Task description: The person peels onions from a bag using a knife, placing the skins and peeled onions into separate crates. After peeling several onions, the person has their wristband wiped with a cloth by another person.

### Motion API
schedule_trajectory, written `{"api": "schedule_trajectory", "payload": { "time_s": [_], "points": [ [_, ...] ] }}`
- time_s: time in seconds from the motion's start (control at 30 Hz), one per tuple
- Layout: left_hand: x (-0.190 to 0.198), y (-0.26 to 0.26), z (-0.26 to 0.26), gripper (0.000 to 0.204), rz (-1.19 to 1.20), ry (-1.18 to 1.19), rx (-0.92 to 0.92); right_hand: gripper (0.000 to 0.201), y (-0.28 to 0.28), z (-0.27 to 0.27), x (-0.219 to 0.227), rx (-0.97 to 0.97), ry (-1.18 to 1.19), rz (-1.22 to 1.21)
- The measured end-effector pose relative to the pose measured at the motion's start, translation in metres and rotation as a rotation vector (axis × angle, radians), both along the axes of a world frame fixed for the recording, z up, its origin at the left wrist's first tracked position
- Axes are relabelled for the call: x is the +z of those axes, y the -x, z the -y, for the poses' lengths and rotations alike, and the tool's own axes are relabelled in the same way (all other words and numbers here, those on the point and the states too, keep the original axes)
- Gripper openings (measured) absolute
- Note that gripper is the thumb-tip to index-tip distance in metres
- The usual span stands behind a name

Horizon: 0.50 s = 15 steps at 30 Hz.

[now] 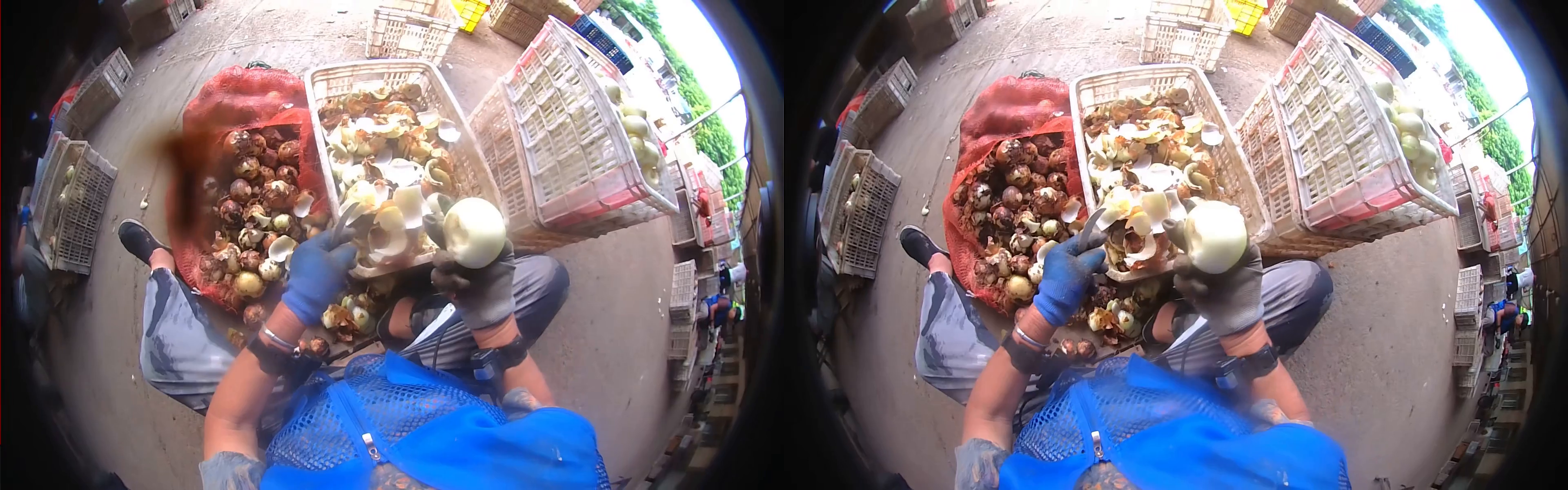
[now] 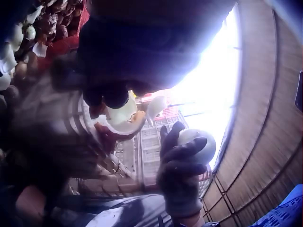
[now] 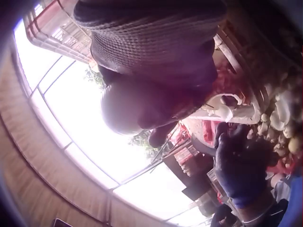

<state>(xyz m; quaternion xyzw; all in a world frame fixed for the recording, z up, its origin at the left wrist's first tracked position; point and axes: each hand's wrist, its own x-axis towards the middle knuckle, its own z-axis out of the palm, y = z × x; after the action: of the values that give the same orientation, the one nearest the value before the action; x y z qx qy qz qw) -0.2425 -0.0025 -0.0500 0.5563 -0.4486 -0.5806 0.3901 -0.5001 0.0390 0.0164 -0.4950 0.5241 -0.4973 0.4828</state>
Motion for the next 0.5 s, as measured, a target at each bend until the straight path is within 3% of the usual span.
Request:
{"api": "schedule_trajectory", "payload": {
  "time_s": [0.07,0.27,0.33,0.4,0.43,0.47,0.5],
  "points": [
    [-0.004,-0.007,-0.008,0.033,-0.023,-0.042,0.005,0.058,-0.003,0.001,0.007,0.112,-0.471,1.331],
    [-0.027,-0.023,-0.022,0.031,0.096,-0.018,-0.036,0.066,-0.006,0.003,0.005,0.075,-0.446,1.384],
    [-0.021,-0.019,-0.020,0.031,0.136,0.034,-0.083,0.068,-0.005,0.006,0.014,0.028,-0.416,1.440],
    [-0.014,-0.013,-0.023,0.037,0.007,-0.034,0.020,0.066,-0.004,0.001,0.012,0.005,-0.430,1.337],
    [-0.001,-0.009,-0.021,0.034,0.032,-0.009,-0.002,0.065,-0.002,-0.002,0.008,0.146,-0.432,1.335],
    [0.011,-0.005,-0.019,0.034,0.034,-0.017,0.008,0.065,-0.002,-0.004,0.004,0.150,-0.445,1.336],
    [0.029,0.002,-0.015,0.033,0.134,0.196,-0.071,0.066,-0.006,-0.006,0.005,0.089,-0.474,1.293]
  ]
}}
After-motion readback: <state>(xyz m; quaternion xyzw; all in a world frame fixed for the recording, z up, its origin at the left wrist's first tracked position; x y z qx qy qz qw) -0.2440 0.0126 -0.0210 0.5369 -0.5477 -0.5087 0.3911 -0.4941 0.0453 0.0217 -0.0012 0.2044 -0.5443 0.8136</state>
